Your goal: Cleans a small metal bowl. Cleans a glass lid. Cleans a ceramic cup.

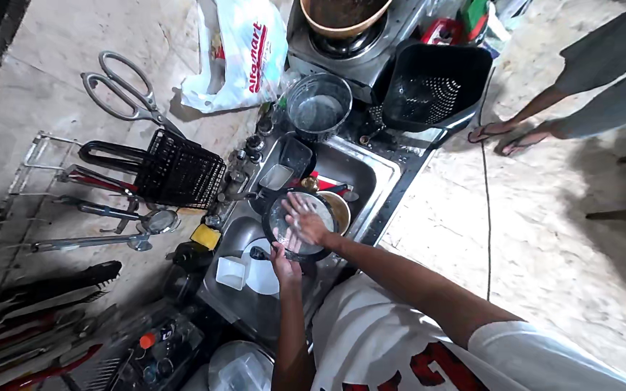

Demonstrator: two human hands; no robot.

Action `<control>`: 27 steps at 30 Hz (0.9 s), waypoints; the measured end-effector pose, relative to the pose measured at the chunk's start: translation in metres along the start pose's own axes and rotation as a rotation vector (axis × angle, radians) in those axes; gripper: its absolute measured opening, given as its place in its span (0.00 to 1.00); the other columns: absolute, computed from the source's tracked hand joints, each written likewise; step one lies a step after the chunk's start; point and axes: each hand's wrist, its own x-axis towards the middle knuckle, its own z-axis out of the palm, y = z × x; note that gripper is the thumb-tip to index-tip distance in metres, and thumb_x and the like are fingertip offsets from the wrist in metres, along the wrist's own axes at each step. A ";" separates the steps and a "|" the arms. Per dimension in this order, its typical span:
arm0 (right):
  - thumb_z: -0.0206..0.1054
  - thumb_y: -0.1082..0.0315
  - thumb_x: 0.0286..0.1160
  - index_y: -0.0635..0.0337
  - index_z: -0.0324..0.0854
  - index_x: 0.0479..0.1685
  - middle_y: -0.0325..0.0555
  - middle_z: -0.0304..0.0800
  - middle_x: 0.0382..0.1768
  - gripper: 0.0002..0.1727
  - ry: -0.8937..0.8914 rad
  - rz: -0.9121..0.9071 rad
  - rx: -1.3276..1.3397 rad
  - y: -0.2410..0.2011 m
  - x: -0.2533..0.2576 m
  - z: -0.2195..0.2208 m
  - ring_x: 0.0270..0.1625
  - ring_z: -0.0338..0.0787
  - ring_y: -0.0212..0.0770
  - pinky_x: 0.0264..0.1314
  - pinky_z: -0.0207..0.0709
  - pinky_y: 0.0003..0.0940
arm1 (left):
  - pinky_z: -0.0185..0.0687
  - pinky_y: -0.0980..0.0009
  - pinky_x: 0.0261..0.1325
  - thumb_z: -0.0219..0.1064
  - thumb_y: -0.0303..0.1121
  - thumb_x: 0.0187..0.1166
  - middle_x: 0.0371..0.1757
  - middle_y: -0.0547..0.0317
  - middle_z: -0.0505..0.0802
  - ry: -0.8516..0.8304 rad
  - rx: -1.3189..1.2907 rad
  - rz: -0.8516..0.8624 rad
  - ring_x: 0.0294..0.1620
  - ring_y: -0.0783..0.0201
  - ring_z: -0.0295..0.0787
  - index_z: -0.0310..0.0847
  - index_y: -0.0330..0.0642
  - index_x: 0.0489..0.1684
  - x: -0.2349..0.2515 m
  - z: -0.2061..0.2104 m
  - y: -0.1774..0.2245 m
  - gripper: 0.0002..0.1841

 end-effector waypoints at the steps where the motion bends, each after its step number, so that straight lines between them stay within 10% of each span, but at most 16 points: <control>1: 0.30 0.43 0.94 0.42 0.50 0.98 0.41 0.38 0.98 0.35 -0.033 -0.094 0.039 -0.010 -0.010 -0.001 0.99 0.34 0.47 0.99 0.29 0.60 | 0.85 0.56 0.65 0.41 0.33 0.96 0.63 0.45 0.87 0.044 0.035 0.021 0.60 0.56 0.88 0.62 0.37 0.80 0.003 0.001 0.001 0.20; 4: 0.31 0.46 0.96 0.40 0.53 0.96 0.41 0.46 0.97 0.33 -0.162 -0.279 0.079 -0.010 -0.058 -0.014 0.99 0.41 0.47 0.99 0.34 0.58 | 0.82 0.55 0.71 0.38 0.34 0.96 0.72 0.44 0.85 -0.014 0.014 0.047 0.68 0.54 0.86 0.59 0.38 0.86 0.014 -0.007 0.013 0.23; 7: 0.33 0.48 0.96 0.42 0.55 0.96 0.44 0.50 0.96 0.32 -0.080 -0.081 0.023 0.015 -0.047 -0.018 0.98 0.45 0.50 0.98 0.38 0.58 | 0.86 0.49 0.68 0.31 0.38 0.97 0.71 0.36 0.87 -0.083 -0.058 -0.028 0.66 0.43 0.90 0.53 0.41 0.90 0.012 -0.008 0.020 0.25; 13: 0.34 0.48 0.96 0.44 0.58 0.95 0.37 0.50 0.96 0.32 -0.088 -0.232 0.012 -0.041 -0.026 -0.008 0.98 0.43 0.43 1.00 0.34 0.56 | 0.83 0.60 0.64 0.43 0.36 0.96 0.59 0.53 0.86 0.067 -0.044 -0.022 0.58 0.63 0.85 0.64 0.41 0.77 0.010 0.001 0.002 0.18; 20: 0.36 0.47 0.97 0.39 0.56 0.95 0.37 0.50 0.96 0.31 -0.204 -0.301 -0.035 -0.010 -0.088 -0.028 0.98 0.44 0.45 0.98 0.38 0.58 | 0.84 0.50 0.69 0.34 0.44 0.97 0.70 0.40 0.88 -0.041 -0.092 -0.082 0.67 0.47 0.89 0.58 0.39 0.87 0.014 -0.005 0.010 0.27; 24: 0.42 0.52 0.97 0.43 0.60 0.94 0.36 0.54 0.95 0.29 -0.195 -0.476 -0.015 -0.023 -0.081 -0.032 0.98 0.46 0.44 1.00 0.35 0.56 | 0.87 0.53 0.65 0.36 0.44 0.97 0.63 0.42 0.91 -0.034 -0.040 -0.097 0.61 0.51 0.92 0.65 0.39 0.83 0.015 -0.008 0.006 0.26; 27: 0.30 0.46 0.96 0.43 0.55 0.96 0.33 0.50 0.96 0.33 -0.168 -0.259 -0.032 -0.031 -0.039 -0.029 0.99 0.42 0.43 0.99 0.32 0.60 | 0.80 0.54 0.71 0.40 0.42 0.97 0.70 0.48 0.85 -0.010 0.028 -0.107 0.68 0.58 0.83 0.62 0.41 0.84 0.003 -0.004 -0.005 0.24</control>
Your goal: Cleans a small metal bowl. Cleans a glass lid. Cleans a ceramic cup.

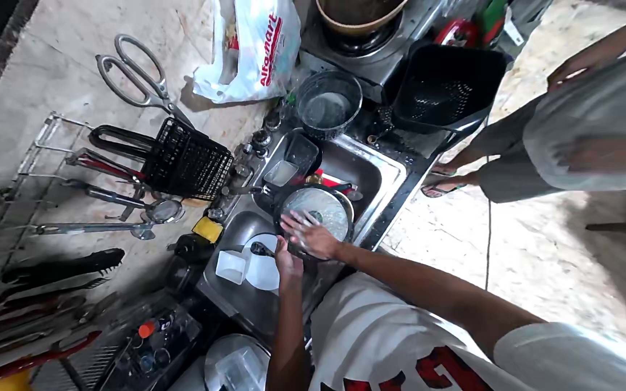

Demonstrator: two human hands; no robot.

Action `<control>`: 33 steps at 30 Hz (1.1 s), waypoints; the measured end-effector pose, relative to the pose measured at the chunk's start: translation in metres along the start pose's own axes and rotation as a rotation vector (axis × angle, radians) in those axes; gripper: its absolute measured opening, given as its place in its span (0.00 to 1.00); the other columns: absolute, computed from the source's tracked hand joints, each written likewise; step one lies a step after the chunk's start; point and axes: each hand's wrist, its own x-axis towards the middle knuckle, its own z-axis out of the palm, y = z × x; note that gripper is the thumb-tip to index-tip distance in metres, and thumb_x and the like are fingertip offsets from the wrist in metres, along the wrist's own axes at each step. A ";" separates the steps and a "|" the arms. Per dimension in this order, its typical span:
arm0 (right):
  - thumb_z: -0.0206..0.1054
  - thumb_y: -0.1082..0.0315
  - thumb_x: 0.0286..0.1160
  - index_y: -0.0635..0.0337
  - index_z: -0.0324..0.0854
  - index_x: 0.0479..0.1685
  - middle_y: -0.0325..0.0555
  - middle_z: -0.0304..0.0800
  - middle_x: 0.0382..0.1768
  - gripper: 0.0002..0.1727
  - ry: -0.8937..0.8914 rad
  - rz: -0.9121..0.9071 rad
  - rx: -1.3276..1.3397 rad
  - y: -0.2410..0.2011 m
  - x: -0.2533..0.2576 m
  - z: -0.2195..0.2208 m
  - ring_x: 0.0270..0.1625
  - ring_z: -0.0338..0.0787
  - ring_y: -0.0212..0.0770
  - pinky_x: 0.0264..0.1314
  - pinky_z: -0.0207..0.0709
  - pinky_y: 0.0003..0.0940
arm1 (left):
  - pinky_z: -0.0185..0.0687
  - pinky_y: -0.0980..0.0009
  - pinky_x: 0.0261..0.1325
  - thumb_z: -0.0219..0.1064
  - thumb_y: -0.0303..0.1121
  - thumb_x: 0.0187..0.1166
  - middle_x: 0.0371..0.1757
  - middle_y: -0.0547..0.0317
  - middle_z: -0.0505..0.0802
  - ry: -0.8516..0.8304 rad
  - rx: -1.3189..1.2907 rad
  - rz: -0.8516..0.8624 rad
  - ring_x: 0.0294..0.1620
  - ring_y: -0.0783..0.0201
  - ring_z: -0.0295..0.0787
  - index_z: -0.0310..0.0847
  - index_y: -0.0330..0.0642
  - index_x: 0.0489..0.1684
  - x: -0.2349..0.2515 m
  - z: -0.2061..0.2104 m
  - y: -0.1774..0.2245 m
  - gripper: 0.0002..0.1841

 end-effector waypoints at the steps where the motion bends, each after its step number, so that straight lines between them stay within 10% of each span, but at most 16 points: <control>1: 0.29 0.45 0.96 0.40 0.55 0.96 0.31 0.48 0.97 0.33 0.000 0.082 0.013 0.002 0.018 0.000 0.99 0.39 0.42 0.99 0.30 0.60 | 0.80 0.54 0.73 0.41 0.43 0.97 0.71 0.47 0.84 -0.002 0.015 0.006 0.70 0.57 0.83 0.63 0.40 0.84 -0.003 0.003 -0.003 0.24; 10: 0.32 0.46 0.96 0.34 0.57 0.95 0.31 0.50 0.96 0.31 -0.094 -0.043 0.069 0.015 0.029 -0.008 0.99 0.41 0.42 0.99 0.31 0.57 | 0.84 0.63 0.67 0.54 0.21 0.88 0.59 0.46 0.88 -0.027 0.183 0.183 0.58 0.63 0.87 0.72 0.27 0.70 -0.011 -0.003 -0.022 0.16; 17: 0.36 0.45 0.95 0.45 0.58 0.95 0.45 0.53 0.95 0.33 0.235 0.405 -0.084 0.096 0.048 -0.006 0.97 0.48 0.53 0.96 0.39 0.65 | 0.87 0.50 0.69 0.44 0.21 0.90 0.67 0.28 0.87 -0.124 0.074 0.198 0.62 0.40 0.92 0.61 0.21 0.81 -0.024 -0.004 0.002 0.22; 22: 0.34 0.26 0.85 0.45 0.47 0.98 0.41 0.42 0.98 0.48 -0.090 0.205 0.077 0.034 -0.033 -0.011 0.99 0.40 0.45 0.99 0.31 0.57 | 0.88 0.49 0.67 0.44 0.22 0.92 0.65 0.30 0.88 -0.030 0.037 0.175 0.61 0.43 0.92 0.62 0.22 0.80 -0.002 -0.003 0.022 0.21; 24: 0.53 0.33 0.84 0.49 0.53 0.96 0.44 0.49 0.96 0.45 -0.066 0.024 0.079 0.009 -0.048 -0.010 0.98 0.47 0.46 0.99 0.39 0.54 | 0.87 0.54 0.66 0.47 0.21 0.90 0.64 0.34 0.89 0.006 0.086 0.171 0.61 0.48 0.91 0.65 0.23 0.78 0.006 0.001 0.022 0.20; 27: 0.52 0.76 0.87 0.58 0.69 0.86 0.55 0.71 0.86 0.27 0.108 -0.102 -0.110 -0.002 -0.047 -0.019 0.88 0.71 0.54 0.89 0.67 0.52 | 0.88 0.62 0.55 0.50 0.24 0.91 0.60 0.41 0.93 0.031 0.156 0.144 0.56 0.56 0.93 0.72 0.27 0.72 0.003 0.018 0.028 0.17; 31: 0.55 0.73 0.86 0.63 0.84 0.66 0.58 0.92 0.61 0.17 0.250 -0.076 -0.227 0.001 -0.027 -0.065 0.60 0.94 0.58 0.56 0.90 0.54 | 0.83 0.62 0.62 0.49 0.42 0.95 0.60 0.46 0.87 0.020 0.249 0.139 0.56 0.60 0.86 0.70 0.32 0.74 -0.002 0.052 0.045 0.23; 33: 0.62 0.69 0.84 0.65 0.87 0.52 0.59 0.94 0.47 0.11 0.345 -0.018 -0.218 0.005 -0.012 -0.096 0.48 0.96 0.59 0.47 0.90 0.56 | 0.77 0.57 0.77 0.45 0.50 0.95 0.77 0.43 0.80 -0.006 0.393 0.214 0.74 0.56 0.80 0.63 0.34 0.85 0.013 0.052 0.039 0.31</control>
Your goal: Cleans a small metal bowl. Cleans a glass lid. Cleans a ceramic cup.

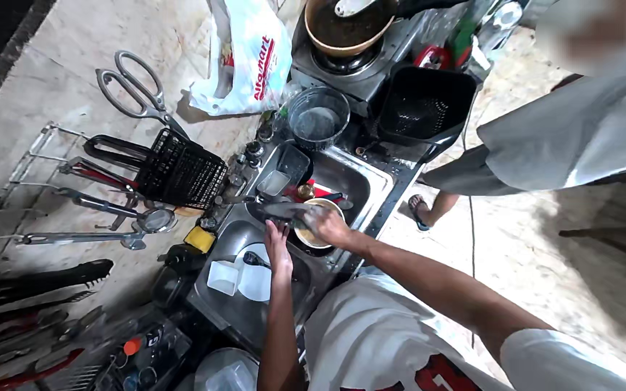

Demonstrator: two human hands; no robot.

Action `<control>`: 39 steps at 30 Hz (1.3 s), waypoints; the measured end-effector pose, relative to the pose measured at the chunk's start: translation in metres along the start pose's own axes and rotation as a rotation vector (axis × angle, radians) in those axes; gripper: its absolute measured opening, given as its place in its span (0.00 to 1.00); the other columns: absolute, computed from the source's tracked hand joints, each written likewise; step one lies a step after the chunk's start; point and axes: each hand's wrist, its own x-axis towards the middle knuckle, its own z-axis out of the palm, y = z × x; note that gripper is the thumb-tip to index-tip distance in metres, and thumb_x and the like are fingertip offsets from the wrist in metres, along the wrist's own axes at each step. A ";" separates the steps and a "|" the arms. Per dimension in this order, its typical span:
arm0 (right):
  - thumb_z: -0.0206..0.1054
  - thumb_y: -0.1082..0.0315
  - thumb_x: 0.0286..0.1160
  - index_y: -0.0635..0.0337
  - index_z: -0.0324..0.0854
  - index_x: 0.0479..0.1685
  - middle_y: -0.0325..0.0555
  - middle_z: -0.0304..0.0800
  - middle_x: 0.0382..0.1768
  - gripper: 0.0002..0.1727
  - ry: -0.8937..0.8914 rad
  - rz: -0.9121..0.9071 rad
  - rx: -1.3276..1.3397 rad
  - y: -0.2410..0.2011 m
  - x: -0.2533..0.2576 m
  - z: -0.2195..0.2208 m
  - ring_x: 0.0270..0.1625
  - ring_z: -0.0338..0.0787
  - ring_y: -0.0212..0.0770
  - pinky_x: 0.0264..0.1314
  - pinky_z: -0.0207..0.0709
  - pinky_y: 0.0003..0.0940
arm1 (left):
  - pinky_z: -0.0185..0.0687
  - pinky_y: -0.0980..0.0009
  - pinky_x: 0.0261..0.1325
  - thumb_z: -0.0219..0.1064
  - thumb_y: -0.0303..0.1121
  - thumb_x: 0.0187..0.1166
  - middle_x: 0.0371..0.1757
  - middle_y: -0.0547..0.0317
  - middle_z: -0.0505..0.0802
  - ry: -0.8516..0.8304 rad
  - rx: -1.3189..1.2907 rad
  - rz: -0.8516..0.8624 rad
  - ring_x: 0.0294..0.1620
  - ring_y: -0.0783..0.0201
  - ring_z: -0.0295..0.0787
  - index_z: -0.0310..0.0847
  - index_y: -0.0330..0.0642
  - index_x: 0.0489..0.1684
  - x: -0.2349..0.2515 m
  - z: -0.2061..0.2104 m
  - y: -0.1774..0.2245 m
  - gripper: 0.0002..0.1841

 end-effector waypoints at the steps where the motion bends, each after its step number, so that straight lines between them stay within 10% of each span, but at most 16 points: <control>1: 0.66 0.65 0.82 0.66 0.87 0.49 0.59 0.94 0.43 0.12 0.020 0.059 0.010 0.006 0.013 -0.011 0.44 0.95 0.59 0.45 0.90 0.57 | 0.69 0.54 0.85 0.48 0.51 0.94 0.86 0.45 0.72 0.011 0.096 0.043 0.84 0.56 0.71 0.57 0.37 0.90 0.011 -0.002 -0.011 0.33; 4: 0.67 0.46 0.83 0.62 0.87 0.44 0.54 0.90 0.29 0.24 0.055 0.268 0.085 0.030 0.038 -0.033 0.33 0.93 0.55 0.38 0.87 0.58 | 0.58 0.51 0.91 0.57 0.54 0.89 0.93 0.42 0.59 0.065 0.221 0.055 0.93 0.52 0.56 0.41 0.41 0.96 0.045 -0.012 -0.046 0.43; 9: 0.59 0.32 0.81 0.59 0.85 0.48 0.58 0.88 0.29 0.34 0.029 0.513 0.143 0.058 0.032 -0.030 0.33 0.91 0.61 0.36 0.84 0.65 | 0.86 0.50 0.67 0.51 0.43 0.94 0.71 0.42 0.85 -0.124 -0.264 -0.160 0.66 0.50 0.88 0.63 0.39 0.83 0.057 -0.030 -0.063 0.25; 13: 0.67 0.67 0.82 0.52 0.81 0.75 0.57 0.87 0.64 0.22 0.105 0.369 -0.094 0.069 0.034 0.000 0.59 0.91 0.62 0.53 0.87 0.62 | 0.90 0.45 0.63 0.45 0.39 0.96 0.69 0.34 0.87 -0.243 -0.355 -0.141 0.63 0.40 0.91 0.64 0.39 0.85 0.037 -0.034 -0.058 0.24; 16: 0.51 0.52 0.92 0.39 0.59 0.94 0.43 0.49 0.96 0.31 -0.090 0.259 -0.190 0.071 0.013 0.035 0.97 0.49 0.52 0.94 0.49 0.62 | 0.89 0.47 0.65 0.42 0.36 0.96 0.67 0.32 0.89 -0.168 -0.405 -0.108 0.62 0.39 0.92 0.64 0.35 0.84 0.020 -0.026 -0.051 0.23; 18: 0.38 0.45 0.95 0.42 0.57 0.95 0.39 0.44 0.98 0.33 -0.127 0.227 -0.163 0.060 -0.017 0.053 0.99 0.38 0.46 0.99 0.34 0.62 | 0.88 0.49 0.66 0.41 0.36 0.97 0.68 0.32 0.88 -0.121 -0.429 -0.106 0.63 0.41 0.92 0.63 0.34 0.85 0.015 -0.025 -0.051 0.24; 22: 0.39 0.49 0.97 0.49 0.63 0.92 0.44 0.59 0.93 0.31 -0.209 0.087 0.049 0.008 -0.072 0.071 0.96 0.53 0.46 0.99 0.43 0.56 | 0.87 0.50 0.69 0.38 0.35 0.97 0.72 0.33 0.86 -0.073 -0.442 -0.086 0.67 0.42 0.90 0.58 0.34 0.87 0.015 -0.025 -0.055 0.24; 27: 0.37 0.52 0.97 0.53 0.55 0.95 0.48 0.51 0.96 0.32 -0.288 -0.015 0.289 -0.022 -0.040 0.089 0.98 0.44 0.48 1.00 0.36 0.53 | 0.84 0.61 0.65 0.47 0.39 0.95 0.63 0.48 0.89 0.051 -0.240 -0.099 0.61 0.61 0.88 0.70 0.37 0.77 -0.002 -0.016 -0.061 0.21; 39: 0.36 0.42 0.93 0.59 0.44 0.97 0.58 0.35 0.97 0.40 -0.040 0.849 0.199 -0.025 0.076 0.146 0.98 0.33 0.60 0.95 0.30 0.69 | 0.85 0.62 0.64 0.56 0.31 0.91 0.56 0.46 0.90 0.125 -0.177 -0.059 0.56 0.62 0.88 0.78 0.29 0.65 -0.032 -0.024 -0.067 0.15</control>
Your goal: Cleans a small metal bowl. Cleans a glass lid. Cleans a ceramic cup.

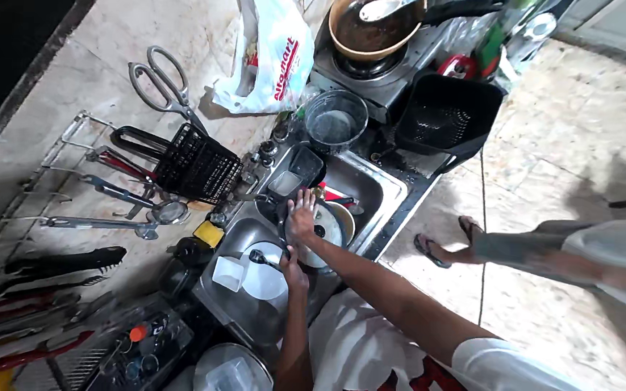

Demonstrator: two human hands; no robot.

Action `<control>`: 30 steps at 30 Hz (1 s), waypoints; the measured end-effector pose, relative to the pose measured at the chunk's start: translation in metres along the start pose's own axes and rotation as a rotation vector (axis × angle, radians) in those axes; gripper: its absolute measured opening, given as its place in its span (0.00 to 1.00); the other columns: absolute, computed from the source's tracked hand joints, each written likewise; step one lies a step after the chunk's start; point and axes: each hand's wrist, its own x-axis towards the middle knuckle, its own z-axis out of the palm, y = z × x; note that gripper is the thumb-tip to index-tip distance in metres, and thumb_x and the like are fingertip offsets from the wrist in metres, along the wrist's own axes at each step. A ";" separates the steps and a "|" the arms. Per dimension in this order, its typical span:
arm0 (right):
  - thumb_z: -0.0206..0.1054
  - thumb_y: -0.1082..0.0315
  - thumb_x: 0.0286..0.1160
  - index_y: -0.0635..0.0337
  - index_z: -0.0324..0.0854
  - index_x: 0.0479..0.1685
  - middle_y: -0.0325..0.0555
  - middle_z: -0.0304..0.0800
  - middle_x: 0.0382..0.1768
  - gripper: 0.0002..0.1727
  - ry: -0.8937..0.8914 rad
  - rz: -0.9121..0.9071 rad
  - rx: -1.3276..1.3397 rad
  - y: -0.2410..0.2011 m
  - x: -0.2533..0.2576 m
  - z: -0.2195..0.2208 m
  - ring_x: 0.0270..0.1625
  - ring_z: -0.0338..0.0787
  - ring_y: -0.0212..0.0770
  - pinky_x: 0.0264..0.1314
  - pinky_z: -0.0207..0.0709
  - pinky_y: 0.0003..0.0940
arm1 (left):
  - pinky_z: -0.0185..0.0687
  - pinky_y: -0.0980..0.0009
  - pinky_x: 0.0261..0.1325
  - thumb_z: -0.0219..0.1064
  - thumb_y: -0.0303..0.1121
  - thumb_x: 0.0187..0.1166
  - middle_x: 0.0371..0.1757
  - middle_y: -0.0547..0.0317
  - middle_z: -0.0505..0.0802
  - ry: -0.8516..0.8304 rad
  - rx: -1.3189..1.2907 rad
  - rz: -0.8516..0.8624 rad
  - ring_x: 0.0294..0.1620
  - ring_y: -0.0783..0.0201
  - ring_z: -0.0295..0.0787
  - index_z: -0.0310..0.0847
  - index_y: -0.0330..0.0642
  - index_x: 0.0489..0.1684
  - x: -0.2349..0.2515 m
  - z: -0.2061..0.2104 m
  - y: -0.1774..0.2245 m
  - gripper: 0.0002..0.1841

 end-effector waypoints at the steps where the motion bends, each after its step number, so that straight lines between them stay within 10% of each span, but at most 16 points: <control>1: 0.36 0.40 0.92 0.62 0.41 0.97 0.61 0.32 0.97 0.43 -0.018 0.006 0.011 -0.004 -0.009 0.000 0.98 0.33 0.62 0.96 0.29 0.68 | 0.85 0.62 0.62 0.55 0.31 0.92 0.54 0.47 0.90 0.000 0.003 0.006 0.54 0.62 0.88 0.78 0.29 0.63 0.002 -0.001 0.001 0.15; 5: 0.39 0.40 0.92 0.67 0.42 0.96 0.64 0.36 0.96 0.45 -0.196 -0.129 0.061 -0.021 -0.058 -0.007 0.98 0.36 0.60 0.98 0.30 0.61 | 0.90 0.63 0.50 0.48 0.28 0.89 0.44 0.52 0.92 -0.045 -0.094 0.067 0.44 0.64 0.91 0.79 0.36 0.58 0.011 -0.007 -0.003 0.14; 9: 0.38 0.48 0.95 0.67 0.46 0.95 0.63 0.39 0.96 0.39 -0.126 0.000 0.094 -0.010 -0.018 -0.001 0.98 0.37 0.62 0.98 0.29 0.64 | 0.86 0.62 0.57 0.54 0.30 0.91 0.51 0.48 0.89 0.003 0.000 -0.009 0.49 0.63 0.88 0.77 0.29 0.64 0.004 -0.013 -0.003 0.14; 14: 0.55 0.60 0.89 0.67 0.75 0.74 0.70 0.86 0.66 0.24 -0.265 0.321 -0.007 -0.011 0.041 -0.038 0.70 0.86 0.68 0.69 0.79 0.65 | 0.90 0.49 0.63 0.45 0.33 0.96 0.63 0.31 0.91 -0.079 -0.183 -0.054 0.57 0.41 0.94 0.66 0.27 0.80 -0.005 -0.038 0.000 0.22; 21: 0.57 0.55 0.91 0.59 0.78 0.76 0.62 0.82 0.73 0.24 -0.299 0.343 0.656 -0.045 0.101 -0.034 0.77 0.80 0.59 0.78 0.71 0.64 | 0.91 0.54 0.62 0.44 0.37 0.96 0.65 0.35 0.90 0.039 -0.221 -0.108 0.59 0.44 0.94 0.66 0.31 0.82 0.002 -0.067 0.015 0.23; 25: 0.60 0.54 0.89 0.62 0.76 0.72 0.57 0.86 0.64 0.24 -0.388 0.507 1.171 -0.117 0.110 -0.035 0.64 0.87 0.51 0.64 0.83 0.54 | 0.91 0.54 0.63 0.44 0.38 0.97 0.64 0.35 0.91 0.093 -0.251 -0.133 0.58 0.44 0.95 0.66 0.32 0.82 0.011 -0.072 0.014 0.24; 30: 0.55 0.58 0.92 0.62 0.61 0.86 0.57 0.71 0.83 0.29 -0.586 0.428 1.526 -0.152 0.131 -0.023 0.81 0.76 0.50 0.79 0.75 0.45 | 0.91 0.54 0.62 0.44 0.39 0.96 0.63 0.34 0.91 0.075 -0.257 -0.129 0.57 0.44 0.95 0.67 0.32 0.81 0.016 -0.072 0.015 0.24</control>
